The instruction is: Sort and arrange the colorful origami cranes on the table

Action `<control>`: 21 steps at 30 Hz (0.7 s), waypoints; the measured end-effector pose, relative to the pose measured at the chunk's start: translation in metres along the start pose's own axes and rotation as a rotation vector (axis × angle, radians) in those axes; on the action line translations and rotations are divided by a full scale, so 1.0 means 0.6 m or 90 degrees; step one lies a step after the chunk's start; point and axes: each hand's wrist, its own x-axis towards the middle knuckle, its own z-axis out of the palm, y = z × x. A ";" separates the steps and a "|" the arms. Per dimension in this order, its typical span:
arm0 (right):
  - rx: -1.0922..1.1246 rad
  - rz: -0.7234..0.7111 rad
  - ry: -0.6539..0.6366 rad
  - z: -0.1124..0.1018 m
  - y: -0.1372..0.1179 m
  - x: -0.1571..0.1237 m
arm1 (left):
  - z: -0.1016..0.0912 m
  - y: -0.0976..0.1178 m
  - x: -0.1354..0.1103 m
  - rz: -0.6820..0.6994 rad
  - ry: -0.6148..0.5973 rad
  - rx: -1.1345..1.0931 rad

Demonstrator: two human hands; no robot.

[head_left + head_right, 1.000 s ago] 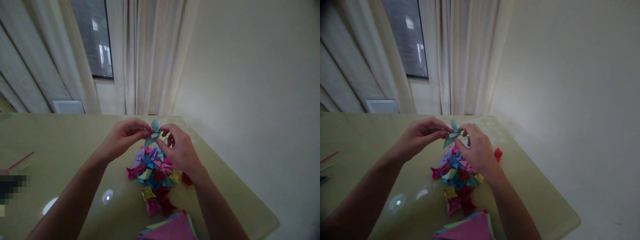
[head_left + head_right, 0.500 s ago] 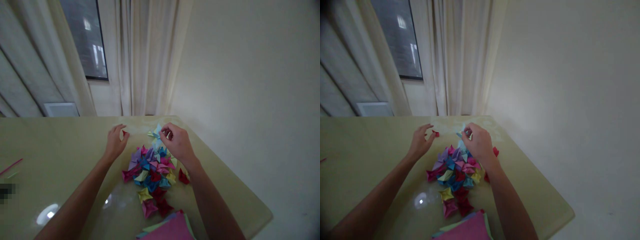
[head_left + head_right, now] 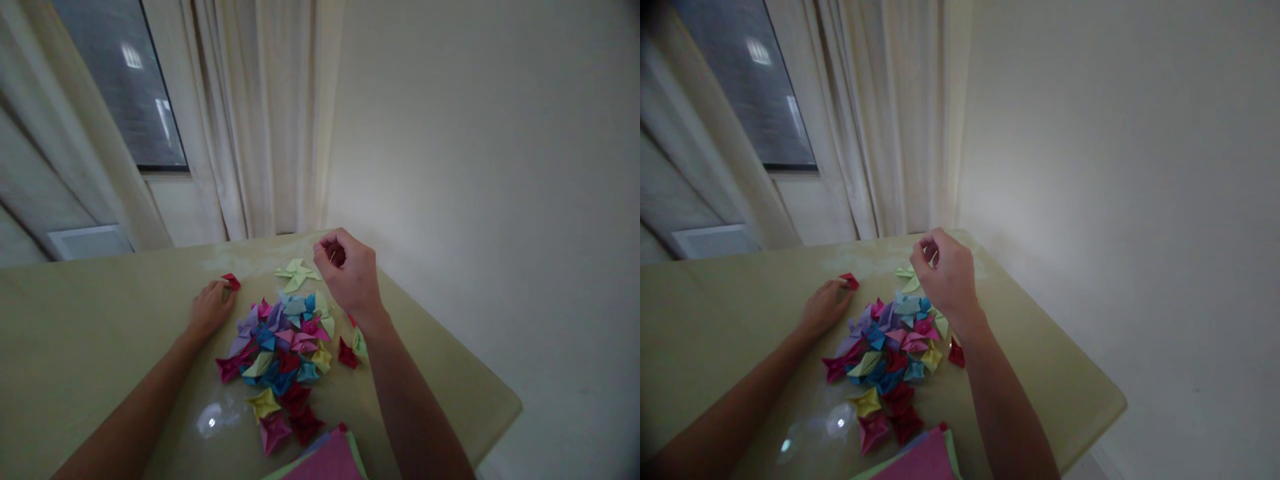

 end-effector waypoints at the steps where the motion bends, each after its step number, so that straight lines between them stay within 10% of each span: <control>1: 0.009 -0.001 0.003 -0.002 -0.003 0.000 | 0.000 -0.003 0.000 0.015 0.001 0.000; 11: 0.084 -0.025 0.076 -0.044 -0.035 -0.003 | -0.003 0.005 -0.002 0.180 0.069 0.003; 17: 0.098 0.021 0.100 -0.066 -0.010 0.009 | 0.027 -0.024 0.051 0.357 -0.051 0.029; 21: 0.068 0.036 0.096 -0.060 0.000 0.016 | 0.034 -0.028 0.067 0.319 -0.113 -0.039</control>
